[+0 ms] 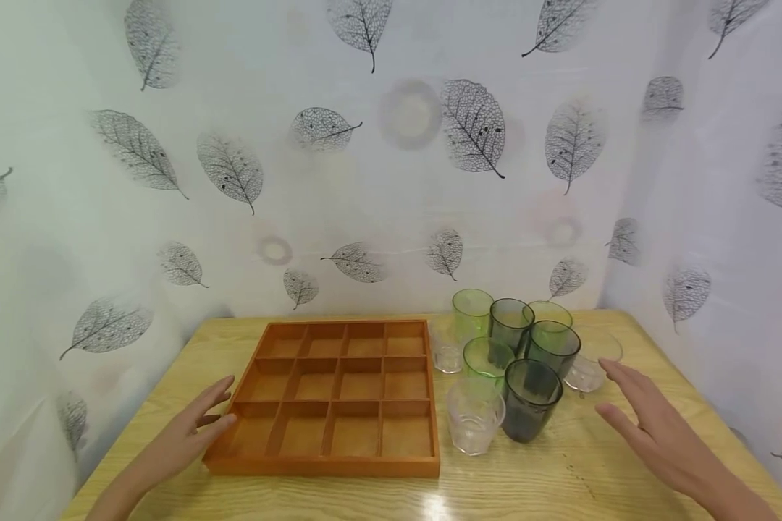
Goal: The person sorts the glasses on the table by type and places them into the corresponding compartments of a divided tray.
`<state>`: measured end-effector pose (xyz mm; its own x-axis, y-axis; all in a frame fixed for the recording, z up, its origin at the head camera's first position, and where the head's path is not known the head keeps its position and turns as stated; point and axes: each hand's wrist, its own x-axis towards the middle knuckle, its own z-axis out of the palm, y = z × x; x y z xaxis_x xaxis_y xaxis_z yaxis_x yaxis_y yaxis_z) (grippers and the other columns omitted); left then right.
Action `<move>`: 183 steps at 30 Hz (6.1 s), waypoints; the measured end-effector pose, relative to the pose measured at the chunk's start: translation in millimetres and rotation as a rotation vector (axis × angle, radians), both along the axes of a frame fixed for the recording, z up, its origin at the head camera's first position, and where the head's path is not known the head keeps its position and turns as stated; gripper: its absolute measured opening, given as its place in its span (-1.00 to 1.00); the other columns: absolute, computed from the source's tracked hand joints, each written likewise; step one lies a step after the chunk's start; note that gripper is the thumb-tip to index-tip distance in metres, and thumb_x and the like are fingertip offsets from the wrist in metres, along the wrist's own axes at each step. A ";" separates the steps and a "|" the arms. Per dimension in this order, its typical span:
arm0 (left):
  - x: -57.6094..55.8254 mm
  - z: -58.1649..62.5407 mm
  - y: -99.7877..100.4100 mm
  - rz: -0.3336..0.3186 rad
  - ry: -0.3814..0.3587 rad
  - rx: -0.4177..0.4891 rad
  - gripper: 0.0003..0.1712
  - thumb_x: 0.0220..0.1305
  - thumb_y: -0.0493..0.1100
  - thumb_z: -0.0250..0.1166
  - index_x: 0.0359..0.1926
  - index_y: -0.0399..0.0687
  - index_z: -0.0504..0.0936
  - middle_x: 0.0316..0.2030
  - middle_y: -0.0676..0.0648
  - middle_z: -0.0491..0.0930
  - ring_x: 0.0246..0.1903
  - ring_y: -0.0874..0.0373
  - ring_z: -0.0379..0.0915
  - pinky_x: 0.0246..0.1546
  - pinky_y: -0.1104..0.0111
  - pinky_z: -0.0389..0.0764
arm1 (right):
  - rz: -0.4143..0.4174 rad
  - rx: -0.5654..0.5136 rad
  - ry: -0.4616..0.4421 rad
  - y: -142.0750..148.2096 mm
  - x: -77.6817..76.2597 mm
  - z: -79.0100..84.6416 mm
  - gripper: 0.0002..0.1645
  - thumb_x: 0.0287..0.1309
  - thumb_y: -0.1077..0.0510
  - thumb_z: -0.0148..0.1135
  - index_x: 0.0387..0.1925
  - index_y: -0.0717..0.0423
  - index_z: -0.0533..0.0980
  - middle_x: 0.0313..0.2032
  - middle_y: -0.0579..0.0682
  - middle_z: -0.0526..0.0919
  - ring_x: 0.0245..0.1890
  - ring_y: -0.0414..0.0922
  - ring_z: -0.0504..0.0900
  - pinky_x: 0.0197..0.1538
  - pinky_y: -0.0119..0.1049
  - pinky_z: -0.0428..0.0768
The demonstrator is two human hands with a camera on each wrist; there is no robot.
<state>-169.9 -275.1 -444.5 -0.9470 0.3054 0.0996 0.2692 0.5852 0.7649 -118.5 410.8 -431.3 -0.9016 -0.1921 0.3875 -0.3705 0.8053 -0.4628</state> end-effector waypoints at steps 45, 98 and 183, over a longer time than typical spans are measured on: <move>5.3 -3.9 -2.2 -0.089 -0.200 -0.011 0.27 0.31 -0.04 0.48 0.62 -0.37 -0.25 0.57 -0.51 -0.29 0.50 -0.54 -0.30 0.34 -0.37 0.13 | -0.032 -0.239 -0.139 -87.3 -12.7 0.8 -0.02 0.18 0.17 0.54 0.49 0.31 0.21 0.13 0.26 0.56 -0.08 -0.55 0.50 -0.09 -0.65 0.49; -4.2 0.5 0.0 -0.110 -0.273 0.016 0.28 0.36 -0.02 0.45 0.64 -0.29 -0.33 0.59 -0.45 -0.37 0.51 -0.51 -0.38 0.34 -0.36 0.15 | -0.133 -0.181 -0.175 -122.2 -23.2 123.0 0.07 0.33 -0.13 0.40 0.61 0.20 0.09 0.19 0.25 0.59 -0.09 -0.28 0.66 -0.25 -0.47 0.58; 4.2 -1.1 -2.3 -0.070 -0.363 0.053 0.29 0.35 -0.05 0.45 0.63 -0.30 -0.35 0.58 -0.47 -0.44 0.50 -0.55 -0.41 0.34 -0.38 0.12 | 0.176 -0.352 -0.383 -383.4 -176.4 57.6 0.03 0.28 -0.08 0.45 0.54 0.30 0.18 0.42 0.29 0.39 0.38 0.18 0.42 0.35 0.08 0.45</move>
<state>-165.7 -277.4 -445.7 -0.9004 0.3743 -0.2217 0.0127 0.5320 0.8467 -294.9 27.4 -373.6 -0.9566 -0.2713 0.1060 -0.2380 0.5186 -0.8212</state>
